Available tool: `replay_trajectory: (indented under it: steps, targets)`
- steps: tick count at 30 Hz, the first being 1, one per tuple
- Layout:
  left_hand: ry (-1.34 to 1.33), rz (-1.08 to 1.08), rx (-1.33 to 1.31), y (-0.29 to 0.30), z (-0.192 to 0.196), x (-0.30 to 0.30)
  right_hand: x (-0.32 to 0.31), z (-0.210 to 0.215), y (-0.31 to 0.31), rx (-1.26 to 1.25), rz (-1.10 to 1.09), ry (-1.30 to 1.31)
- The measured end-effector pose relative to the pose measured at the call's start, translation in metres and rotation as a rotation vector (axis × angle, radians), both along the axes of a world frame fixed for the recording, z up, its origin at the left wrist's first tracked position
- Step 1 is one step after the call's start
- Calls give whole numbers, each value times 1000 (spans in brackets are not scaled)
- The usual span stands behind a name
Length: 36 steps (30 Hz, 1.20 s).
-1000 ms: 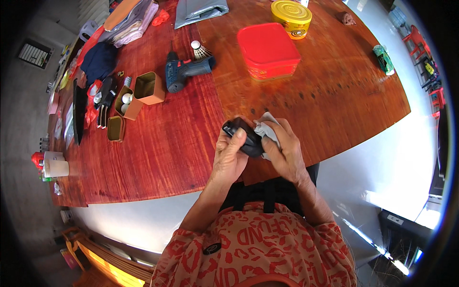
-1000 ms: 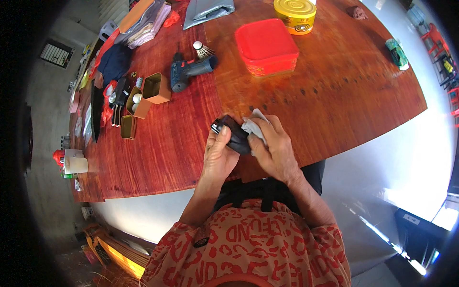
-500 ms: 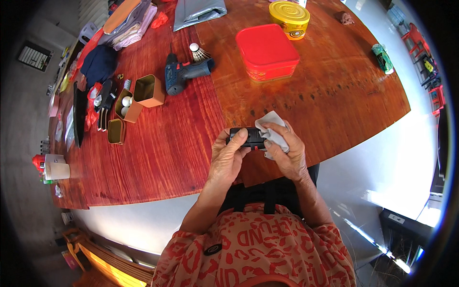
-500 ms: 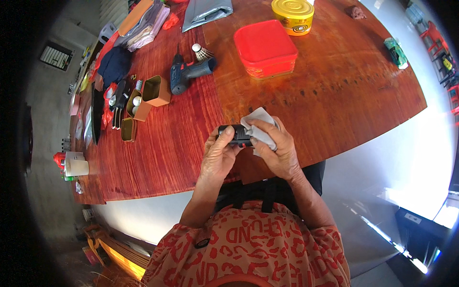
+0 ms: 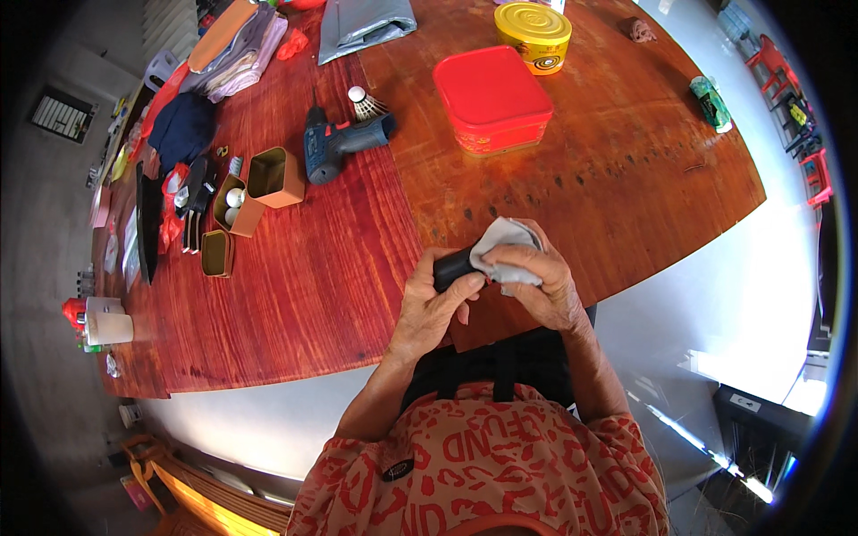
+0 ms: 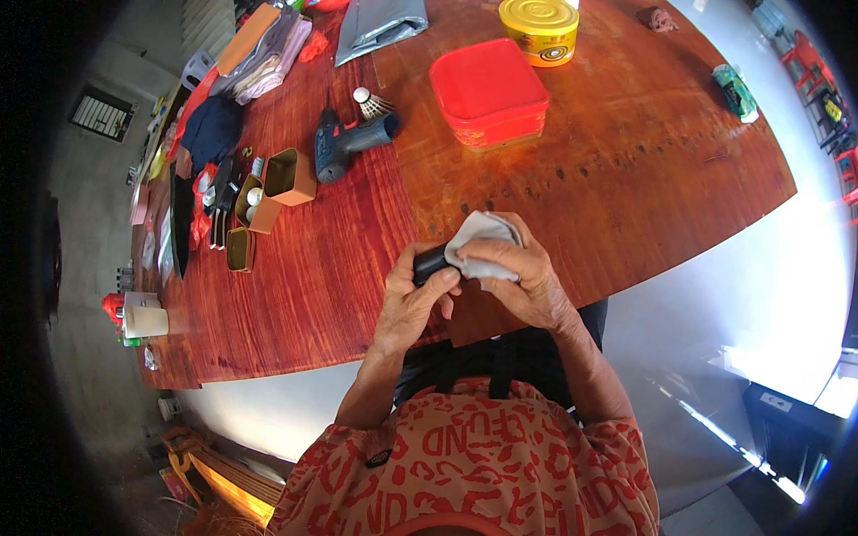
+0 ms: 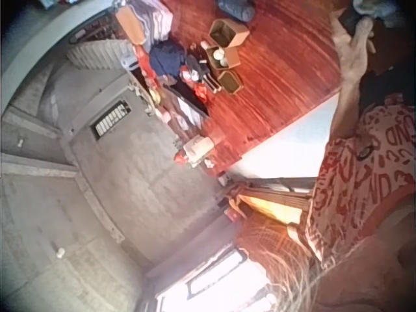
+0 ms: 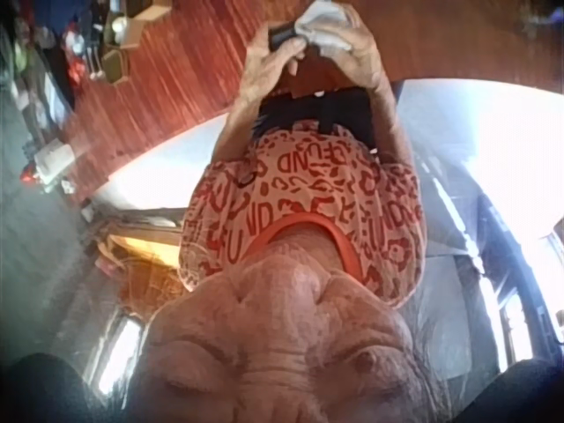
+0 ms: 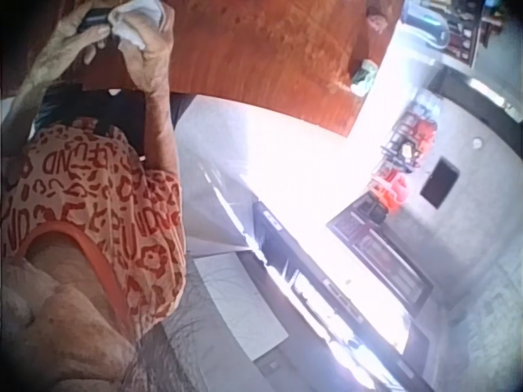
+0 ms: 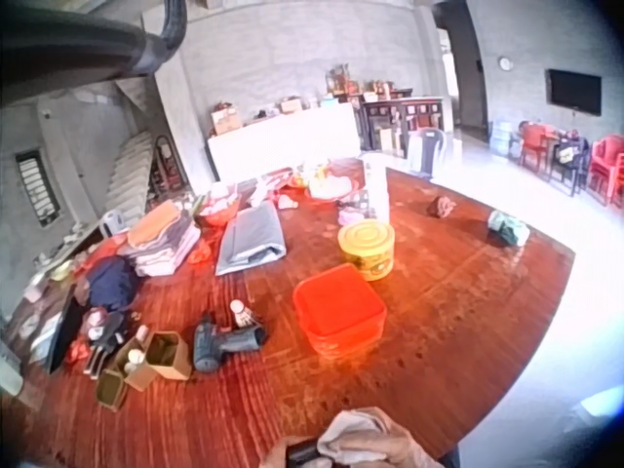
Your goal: The person wipes a small black object, then cleans a red rectangular tin and a yellow round tin with a cloth. They wipe the exterior and interior of each container, turning them over to reach all sides, and place them back on the table after cleaning.
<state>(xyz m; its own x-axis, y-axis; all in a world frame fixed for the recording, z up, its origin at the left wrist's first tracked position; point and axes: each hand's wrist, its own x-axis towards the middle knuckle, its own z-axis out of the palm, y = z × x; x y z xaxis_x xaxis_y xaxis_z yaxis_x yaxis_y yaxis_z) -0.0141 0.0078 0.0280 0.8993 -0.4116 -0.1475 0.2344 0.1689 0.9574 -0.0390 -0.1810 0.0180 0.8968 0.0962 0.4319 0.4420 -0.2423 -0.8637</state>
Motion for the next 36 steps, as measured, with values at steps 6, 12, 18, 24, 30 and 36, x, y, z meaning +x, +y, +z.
replay_trajectory:
  steps: [6, 12, 18, 24, 30, 36]
  targets:
    - [380, -8, -380, 3, -8, 1, -6, -9, -5, 700, 191, 142]
    - [433, 45, -414, -6, -8, 1, -6, 12, 20, 409, -83, 85]
    - [345, 15, -414, -5, -8, -3, -5, 21, 21, 267, -59, 172]
    - [291, 14, -367, -2, -10, -5, -9, 12, 17, 665, -13, 416]
    - [150, -21, -205, -5, -4, -3, 2, -1, 17, 970, -45, 526]
    - [174, 45, -152, -6, -7, 7, 20, -32, 16, 645, -250, 272]
